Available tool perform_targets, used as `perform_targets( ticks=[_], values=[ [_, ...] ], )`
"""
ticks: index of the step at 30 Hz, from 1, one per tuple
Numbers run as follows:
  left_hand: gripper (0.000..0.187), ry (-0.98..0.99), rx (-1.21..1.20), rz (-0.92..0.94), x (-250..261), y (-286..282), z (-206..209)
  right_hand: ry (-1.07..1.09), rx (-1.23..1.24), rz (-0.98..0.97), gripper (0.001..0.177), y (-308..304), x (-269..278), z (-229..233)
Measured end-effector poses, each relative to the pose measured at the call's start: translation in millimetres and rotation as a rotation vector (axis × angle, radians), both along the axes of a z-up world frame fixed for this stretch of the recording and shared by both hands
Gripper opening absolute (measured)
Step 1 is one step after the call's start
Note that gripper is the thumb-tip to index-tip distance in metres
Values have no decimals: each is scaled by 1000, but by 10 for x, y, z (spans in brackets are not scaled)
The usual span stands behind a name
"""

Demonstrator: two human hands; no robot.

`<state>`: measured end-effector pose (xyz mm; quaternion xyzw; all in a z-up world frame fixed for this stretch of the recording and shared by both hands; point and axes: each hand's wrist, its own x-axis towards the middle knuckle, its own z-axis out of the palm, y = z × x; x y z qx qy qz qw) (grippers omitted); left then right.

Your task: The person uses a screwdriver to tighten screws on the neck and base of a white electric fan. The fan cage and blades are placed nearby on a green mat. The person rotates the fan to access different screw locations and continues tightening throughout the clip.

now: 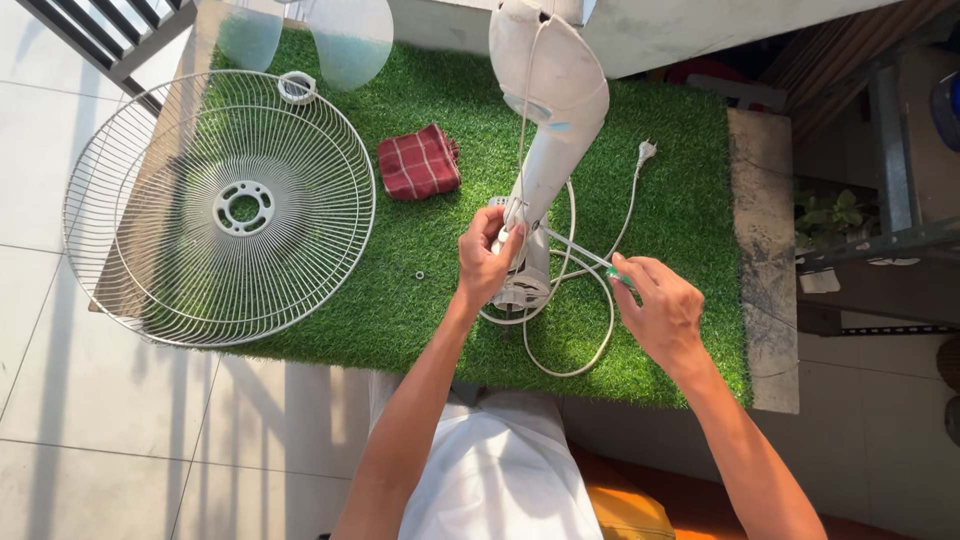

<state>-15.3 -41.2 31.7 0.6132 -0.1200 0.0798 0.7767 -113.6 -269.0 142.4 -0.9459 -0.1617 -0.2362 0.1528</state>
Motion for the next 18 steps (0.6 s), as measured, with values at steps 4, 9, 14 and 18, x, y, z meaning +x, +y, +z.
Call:
perform_targets(
  ticks=[4,9,14,18],
  values=[
    [33,16,-40,-32,-1,-17,-37,-34,-55,-4,30,16,-25,-9],
    [29,34,-27,-10,30,-39,-89,-231,-340,-28,25,63,-36,76],
    [26,71,-89,-61,23,-70,-161,-229,-316,-21,37,110,14,231],
    [23,132,-209,-138,69,-31,-164,-81,-294,38,45,72,96,277]
  ],
)
